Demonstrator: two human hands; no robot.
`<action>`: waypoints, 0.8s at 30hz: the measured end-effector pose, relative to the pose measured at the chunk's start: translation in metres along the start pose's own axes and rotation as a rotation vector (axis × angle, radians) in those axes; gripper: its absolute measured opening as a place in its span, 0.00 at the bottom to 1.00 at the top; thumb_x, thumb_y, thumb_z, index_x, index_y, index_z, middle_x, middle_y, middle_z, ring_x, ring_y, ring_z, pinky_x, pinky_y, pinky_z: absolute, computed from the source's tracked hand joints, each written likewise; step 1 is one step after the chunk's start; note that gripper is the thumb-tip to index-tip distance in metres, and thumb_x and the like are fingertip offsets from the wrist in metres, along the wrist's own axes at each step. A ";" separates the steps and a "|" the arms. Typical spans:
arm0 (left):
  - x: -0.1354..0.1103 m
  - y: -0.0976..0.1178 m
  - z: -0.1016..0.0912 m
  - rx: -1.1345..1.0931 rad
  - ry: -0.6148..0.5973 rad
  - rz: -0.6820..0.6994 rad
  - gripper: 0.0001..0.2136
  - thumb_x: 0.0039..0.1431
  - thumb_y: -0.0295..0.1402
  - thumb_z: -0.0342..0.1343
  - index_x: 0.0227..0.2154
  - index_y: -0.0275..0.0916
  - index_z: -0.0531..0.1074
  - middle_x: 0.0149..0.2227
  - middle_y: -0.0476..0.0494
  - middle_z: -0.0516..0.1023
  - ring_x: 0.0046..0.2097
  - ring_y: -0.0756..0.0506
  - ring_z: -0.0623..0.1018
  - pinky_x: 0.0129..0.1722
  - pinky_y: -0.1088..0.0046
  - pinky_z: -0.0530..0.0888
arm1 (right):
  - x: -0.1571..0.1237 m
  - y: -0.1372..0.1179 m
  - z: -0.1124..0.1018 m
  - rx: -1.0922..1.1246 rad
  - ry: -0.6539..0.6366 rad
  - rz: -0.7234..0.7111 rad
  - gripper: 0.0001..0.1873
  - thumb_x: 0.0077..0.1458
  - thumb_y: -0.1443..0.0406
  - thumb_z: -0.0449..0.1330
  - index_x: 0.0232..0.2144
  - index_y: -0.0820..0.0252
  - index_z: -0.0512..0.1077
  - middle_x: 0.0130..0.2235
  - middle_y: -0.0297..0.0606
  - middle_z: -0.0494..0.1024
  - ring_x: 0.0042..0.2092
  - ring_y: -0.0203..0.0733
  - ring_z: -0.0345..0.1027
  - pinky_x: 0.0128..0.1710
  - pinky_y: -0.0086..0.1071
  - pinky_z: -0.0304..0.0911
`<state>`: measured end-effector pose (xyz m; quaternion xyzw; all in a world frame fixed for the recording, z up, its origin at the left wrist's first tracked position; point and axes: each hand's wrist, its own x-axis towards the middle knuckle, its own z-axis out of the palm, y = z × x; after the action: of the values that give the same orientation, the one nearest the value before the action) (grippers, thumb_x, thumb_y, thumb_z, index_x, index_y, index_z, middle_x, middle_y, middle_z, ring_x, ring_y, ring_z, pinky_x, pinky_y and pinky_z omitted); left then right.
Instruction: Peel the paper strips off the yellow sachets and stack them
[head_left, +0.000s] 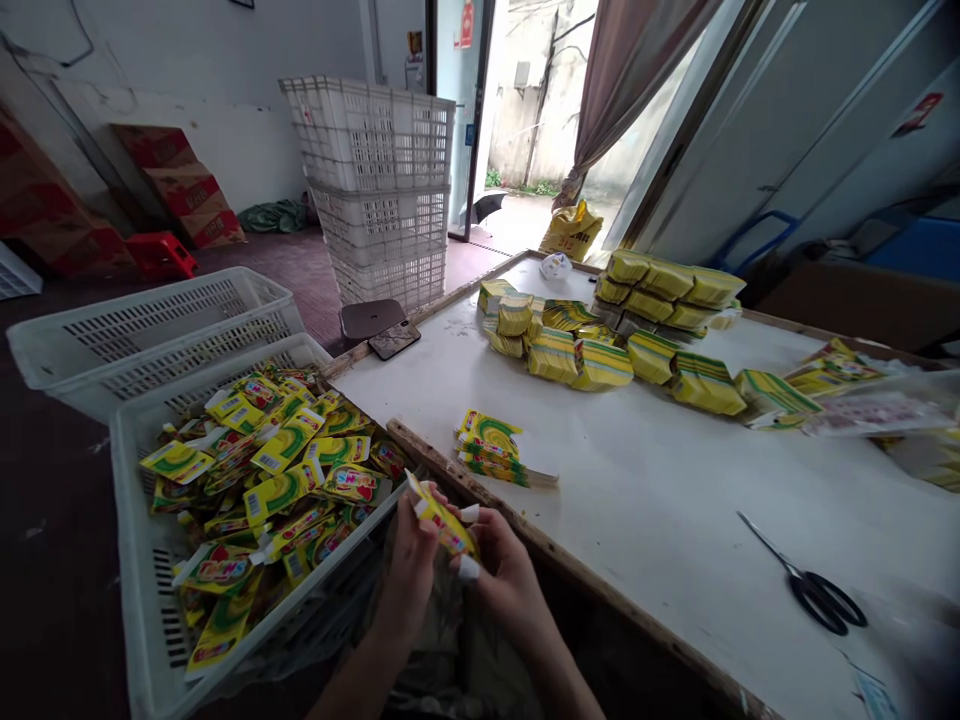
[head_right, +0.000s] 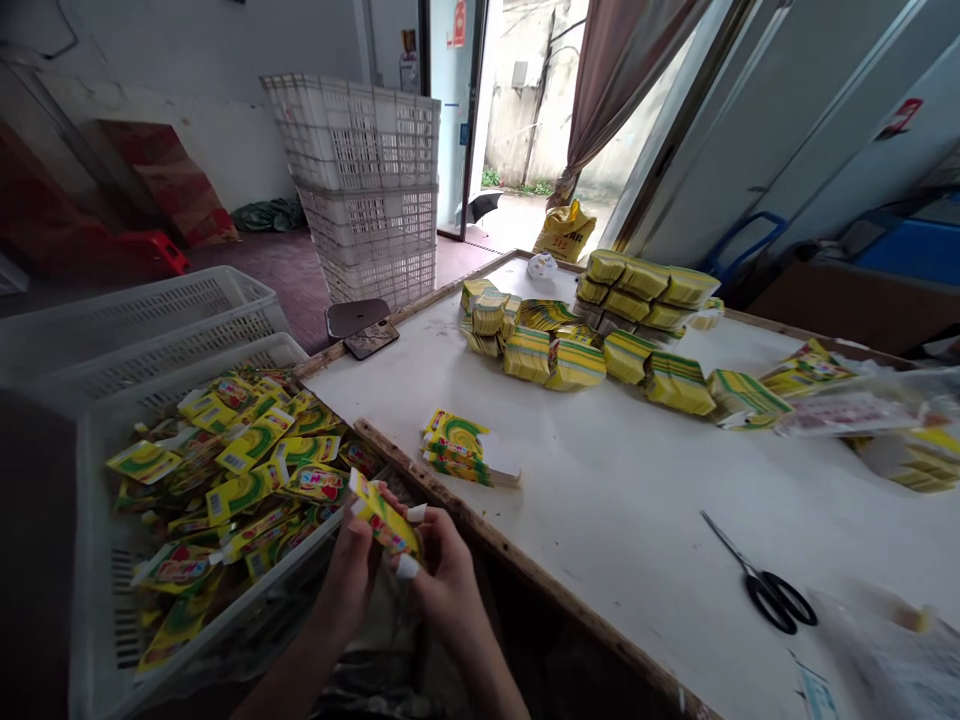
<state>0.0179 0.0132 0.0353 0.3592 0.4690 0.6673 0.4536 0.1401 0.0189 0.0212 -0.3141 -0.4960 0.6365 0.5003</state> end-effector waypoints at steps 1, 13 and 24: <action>-0.001 0.000 -0.001 0.020 -0.036 0.005 0.23 0.46 0.50 0.64 0.40 0.40 0.70 0.36 0.48 0.76 0.38 0.47 0.75 0.40 0.73 0.74 | 0.002 -0.002 -0.006 0.029 -0.002 -0.009 0.20 0.44 0.61 0.70 0.40 0.56 0.70 0.31 0.30 0.71 0.34 0.36 0.64 0.34 0.28 0.60; 0.002 -0.006 -0.011 0.035 -0.251 -0.086 0.17 0.54 0.44 0.60 0.42 0.39 0.76 0.38 0.43 0.81 0.40 0.44 0.77 0.44 0.70 0.72 | 0.010 -0.002 -0.017 0.180 0.093 0.009 0.11 0.52 0.57 0.66 0.35 0.55 0.75 0.32 0.33 0.79 0.33 0.37 0.71 0.36 0.29 0.65; 0.005 -0.009 -0.014 0.101 -0.257 -0.147 0.15 0.57 0.43 0.58 0.40 0.37 0.78 0.34 0.46 0.80 0.34 0.47 0.75 0.37 0.74 0.71 | 0.010 0.001 -0.012 0.218 0.175 0.010 0.11 0.49 0.58 0.67 0.34 0.56 0.75 0.32 0.33 0.80 0.33 0.40 0.72 0.35 0.31 0.67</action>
<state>0.0062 0.0153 0.0231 0.4287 0.4651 0.5565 0.5387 0.1476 0.0326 0.0179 -0.3148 -0.3768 0.6590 0.5698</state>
